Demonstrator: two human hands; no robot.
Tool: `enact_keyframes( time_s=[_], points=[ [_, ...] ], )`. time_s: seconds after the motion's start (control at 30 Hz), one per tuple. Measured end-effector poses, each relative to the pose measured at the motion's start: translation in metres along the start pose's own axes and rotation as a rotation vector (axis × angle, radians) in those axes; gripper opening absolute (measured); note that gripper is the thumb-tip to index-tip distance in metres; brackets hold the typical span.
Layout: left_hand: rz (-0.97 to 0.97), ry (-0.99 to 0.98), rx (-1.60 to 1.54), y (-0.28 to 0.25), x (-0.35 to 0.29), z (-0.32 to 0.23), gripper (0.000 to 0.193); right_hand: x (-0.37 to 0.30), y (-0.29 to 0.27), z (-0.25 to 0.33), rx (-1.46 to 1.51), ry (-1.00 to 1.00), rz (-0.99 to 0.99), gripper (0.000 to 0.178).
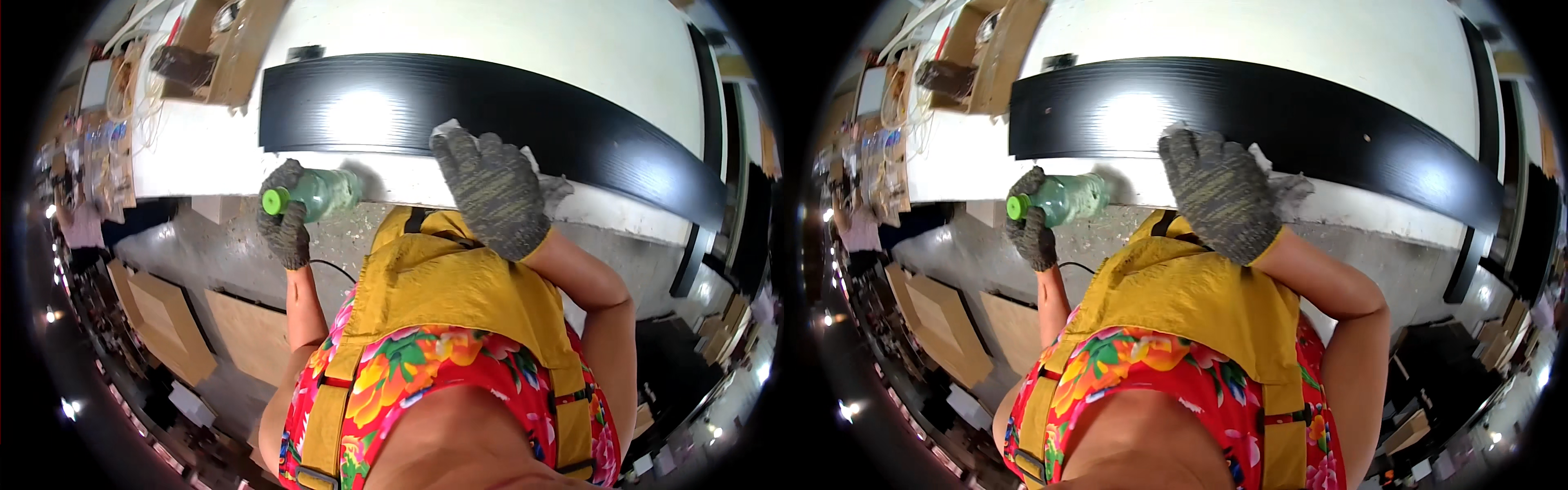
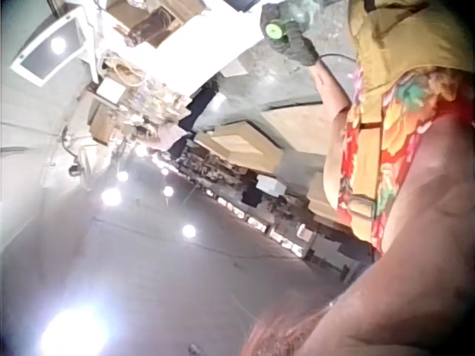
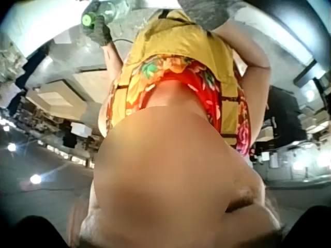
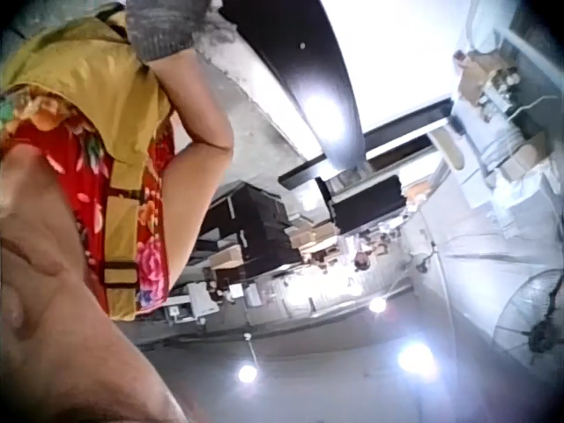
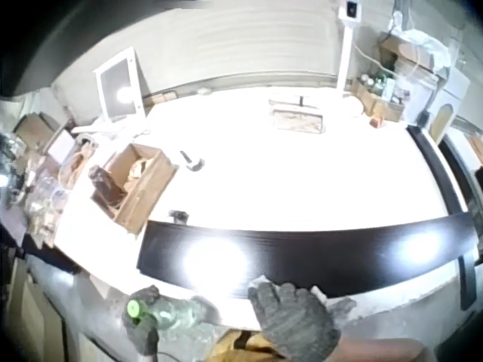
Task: The recorder uses a cloth and cleaning solution from a green bottle to wipe down black wooden or composite panels on a workbench.
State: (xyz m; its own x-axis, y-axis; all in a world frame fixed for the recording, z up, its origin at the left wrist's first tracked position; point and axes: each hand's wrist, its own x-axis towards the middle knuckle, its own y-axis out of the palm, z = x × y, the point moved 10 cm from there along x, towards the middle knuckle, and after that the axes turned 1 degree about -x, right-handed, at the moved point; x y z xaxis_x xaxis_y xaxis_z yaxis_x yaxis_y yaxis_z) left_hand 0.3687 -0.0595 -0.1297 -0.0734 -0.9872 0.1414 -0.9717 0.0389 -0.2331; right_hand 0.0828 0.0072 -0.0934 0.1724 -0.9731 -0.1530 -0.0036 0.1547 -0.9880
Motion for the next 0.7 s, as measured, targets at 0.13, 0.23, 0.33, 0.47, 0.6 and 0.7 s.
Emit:
enact_keyframes(
  time_s=[0.13,0.23,0.33,0.47,0.6,0.7],
  points=[
    [-0.209,0.107,0.005,-0.054,0.022,0.002,0.043,-0.025,-0.014,-0.031,0.156,-0.052,-0.346,0.035],
    [-0.355,0.116,0.001,-0.082,0.034,0.017,0.034,-0.046,-0.005,-0.061,0.021,0.056,-0.236,0.057],
    [-0.423,0.081,0.003,-0.103,0.053,0.034,0.030,-0.032,-0.002,-0.036,-0.150,-0.024,-0.156,0.059],
    [-0.436,0.101,-0.037,-0.122,0.087,0.055,0.026,0.046,-0.028,0.040,0.183,-0.111,-0.117,0.031],
    [-0.455,0.159,0.000,-0.119,0.114,0.056,0.024,0.108,-0.030,0.125,0.183,-0.446,-0.262,0.020],
    [-0.500,0.154,0.176,-0.101,0.139,0.055,0.023,0.145,-0.048,0.162,0.300,-0.526,-0.358,0.018]
  ],
)
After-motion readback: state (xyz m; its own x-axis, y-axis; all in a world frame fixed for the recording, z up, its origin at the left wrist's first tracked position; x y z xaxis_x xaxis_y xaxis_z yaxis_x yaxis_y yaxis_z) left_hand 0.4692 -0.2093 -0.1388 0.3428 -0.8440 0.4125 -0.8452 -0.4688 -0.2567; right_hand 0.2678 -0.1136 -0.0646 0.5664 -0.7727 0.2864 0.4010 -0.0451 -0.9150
